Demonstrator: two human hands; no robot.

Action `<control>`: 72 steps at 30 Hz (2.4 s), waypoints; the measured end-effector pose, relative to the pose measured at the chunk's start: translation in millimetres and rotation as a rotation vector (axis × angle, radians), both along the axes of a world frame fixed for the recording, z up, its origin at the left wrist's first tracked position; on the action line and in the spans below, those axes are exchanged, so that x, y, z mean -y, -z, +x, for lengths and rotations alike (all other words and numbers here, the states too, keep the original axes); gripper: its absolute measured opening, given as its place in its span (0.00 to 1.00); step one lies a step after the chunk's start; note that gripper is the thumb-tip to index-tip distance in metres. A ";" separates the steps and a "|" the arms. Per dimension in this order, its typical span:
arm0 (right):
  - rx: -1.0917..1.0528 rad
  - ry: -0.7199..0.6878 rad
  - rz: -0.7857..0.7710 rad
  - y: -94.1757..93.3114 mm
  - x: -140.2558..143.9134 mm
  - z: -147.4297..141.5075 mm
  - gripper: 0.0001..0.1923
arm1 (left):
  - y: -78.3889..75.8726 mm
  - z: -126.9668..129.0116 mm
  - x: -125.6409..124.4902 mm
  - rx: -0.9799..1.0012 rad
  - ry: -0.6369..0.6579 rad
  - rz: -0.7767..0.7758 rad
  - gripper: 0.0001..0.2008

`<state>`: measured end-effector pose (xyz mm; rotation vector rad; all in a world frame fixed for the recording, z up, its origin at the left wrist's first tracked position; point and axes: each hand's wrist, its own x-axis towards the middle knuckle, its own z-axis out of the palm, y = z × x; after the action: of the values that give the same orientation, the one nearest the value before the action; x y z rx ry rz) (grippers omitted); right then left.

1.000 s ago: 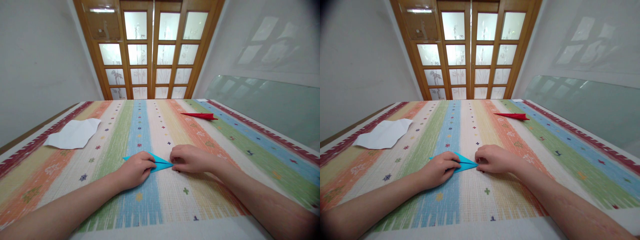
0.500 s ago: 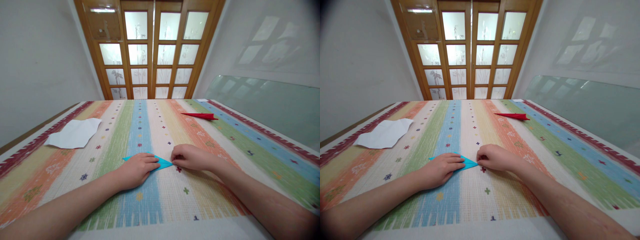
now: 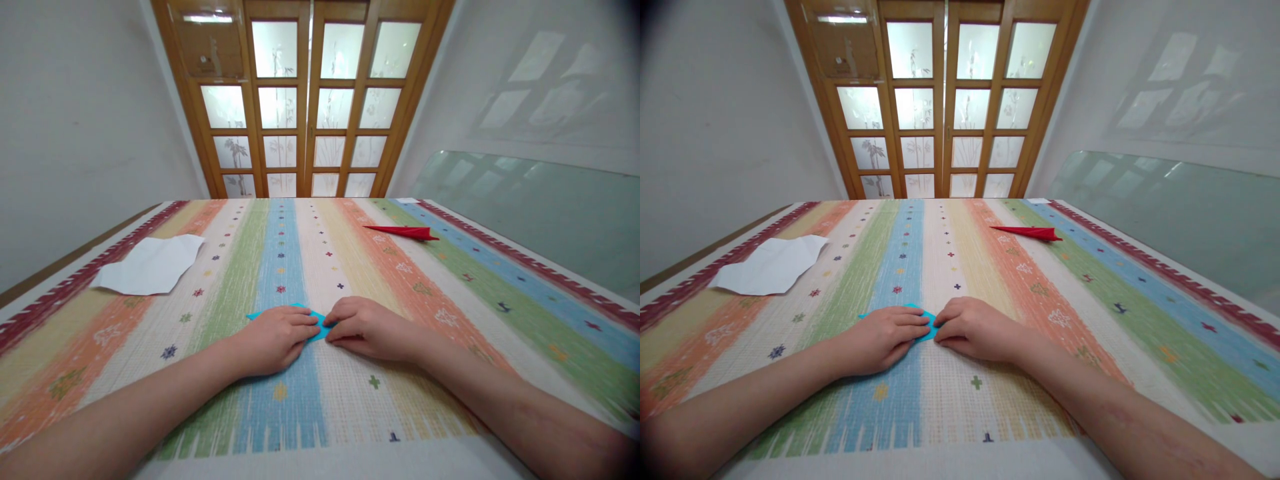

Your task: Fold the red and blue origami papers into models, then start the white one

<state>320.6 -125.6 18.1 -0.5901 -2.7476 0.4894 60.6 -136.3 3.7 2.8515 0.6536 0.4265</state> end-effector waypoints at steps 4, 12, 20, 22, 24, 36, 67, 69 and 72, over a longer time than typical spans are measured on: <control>-0.001 -0.007 0.035 5.3 -2.3 -1.6 0.12 | -0.4 -1.4 -2.5 0.038 0.028 -0.002 0.13; 0.053 -0.024 0.038 -7.4 2.4 -0.7 0.12 | -13.2 -5.1 -4.2 0.022 0.111 0.048 0.10; 0.022 0.004 -0.019 -5.1 1.2 -0.4 0.10 | -30.2 -10.6 -4.4 -0.093 0.146 0.088 0.14; 0.012 0.008 -0.035 -4.8 0.7 -0.6 0.10 | -33.9 -10.6 -0.8 -0.114 0.135 0.099 0.15; -0.003 0.006 -0.043 -5.0 0.6 -0.7 0.10 | -37.3 -8.4 7.0 -0.149 0.085 0.107 0.13; -0.023 0.017 -0.024 0.5 -1.2 -2.4 0.09 | -23.0 21.7 67.0 -0.569 -0.293 0.280 0.04; -0.084 0.315 0.083 7.5 4.6 -9.4 0.12 | -7.4 25.7 47.3 -0.404 -0.531 0.209 0.19; -0.123 0.356 0.109 11.1 -0.5 -7.3 0.12 | -5.1 22.0 41.7 -0.348 -0.479 0.202 0.20; -0.144 0.377 0.116 15.4 -6.7 -4.2 0.11 | -3.3 15.5 32.3 -0.256 -0.410 0.155 0.18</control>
<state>316.4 -118.8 2.7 -0.9736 -2.4298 0.2683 76.2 -168.6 7.0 2.9376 1.3179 0.1716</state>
